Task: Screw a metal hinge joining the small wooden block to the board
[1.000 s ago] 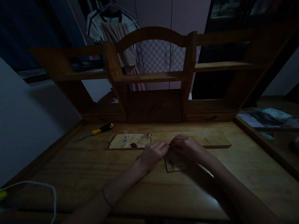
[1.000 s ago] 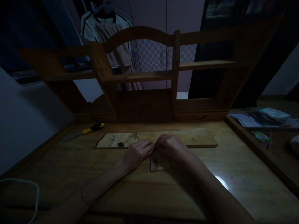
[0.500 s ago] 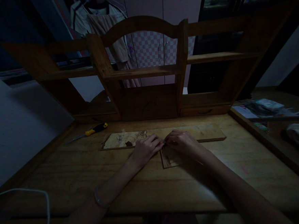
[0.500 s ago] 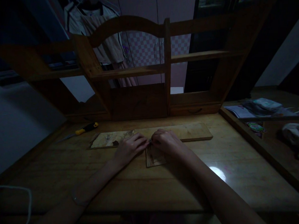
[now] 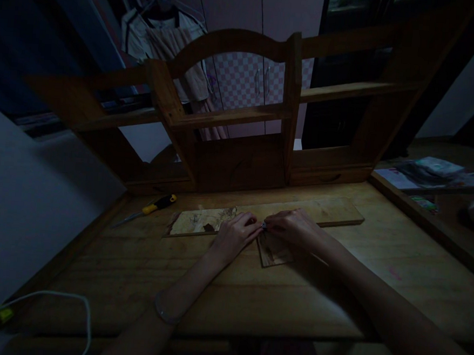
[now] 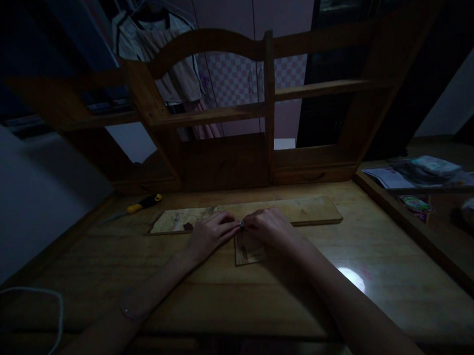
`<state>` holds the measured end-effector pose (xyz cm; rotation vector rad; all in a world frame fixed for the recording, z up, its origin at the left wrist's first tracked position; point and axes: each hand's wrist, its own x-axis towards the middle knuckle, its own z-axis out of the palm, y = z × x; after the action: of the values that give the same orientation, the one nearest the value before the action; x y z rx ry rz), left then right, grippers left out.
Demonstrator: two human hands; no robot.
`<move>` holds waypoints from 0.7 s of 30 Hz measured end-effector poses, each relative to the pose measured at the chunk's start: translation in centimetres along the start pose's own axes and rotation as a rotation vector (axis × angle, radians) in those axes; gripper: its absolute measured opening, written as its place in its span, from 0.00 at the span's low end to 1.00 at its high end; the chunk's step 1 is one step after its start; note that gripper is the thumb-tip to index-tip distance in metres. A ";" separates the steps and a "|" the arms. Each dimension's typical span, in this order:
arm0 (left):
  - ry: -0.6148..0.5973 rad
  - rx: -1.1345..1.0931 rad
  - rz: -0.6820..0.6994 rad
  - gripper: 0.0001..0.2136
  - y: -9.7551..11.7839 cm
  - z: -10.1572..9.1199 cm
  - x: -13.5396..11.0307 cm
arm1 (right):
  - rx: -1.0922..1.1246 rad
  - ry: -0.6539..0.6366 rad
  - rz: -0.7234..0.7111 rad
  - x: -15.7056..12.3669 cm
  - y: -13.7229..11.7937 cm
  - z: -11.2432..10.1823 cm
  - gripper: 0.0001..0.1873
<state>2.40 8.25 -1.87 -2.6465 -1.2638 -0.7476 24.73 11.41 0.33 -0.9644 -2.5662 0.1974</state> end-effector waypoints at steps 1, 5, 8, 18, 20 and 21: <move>0.002 -0.007 0.001 0.09 0.1 0.0 -0.1 | -0.001 0.000 0.002 0.0 0.1 0.1 0.10; 0.057 -0.099 0.007 0.10 -0.8 -1.3 0.0 | 0.002 0.010 0.005 0.0 0.2 0.3 0.11; 0.288 -0.118 -0.145 0.12 -4.9 -4.6 0.3 | 0.009 0.020 0.002 0.0 0.3 0.4 0.12; 0.011 0.211 -0.930 0.12 -25.1 -16.7 -8.0 | 0.010 0.027 0.025 0.0 0.7 0.7 0.12; -0.024 0.217 -0.994 0.10 -26.1 -17.3 -10.0 | 0.011 0.033 0.023 0.0 0.6 0.7 0.12; -0.038 0.216 -1.017 0.10 -26.3 -17.2 -10.6 | 0.012 0.036 0.022 0.0 0.6 0.6 0.12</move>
<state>-29.71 12.55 5.29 -1.7252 -2.5317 -0.5702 24.83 11.86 -0.39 -0.9838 -2.5200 0.1995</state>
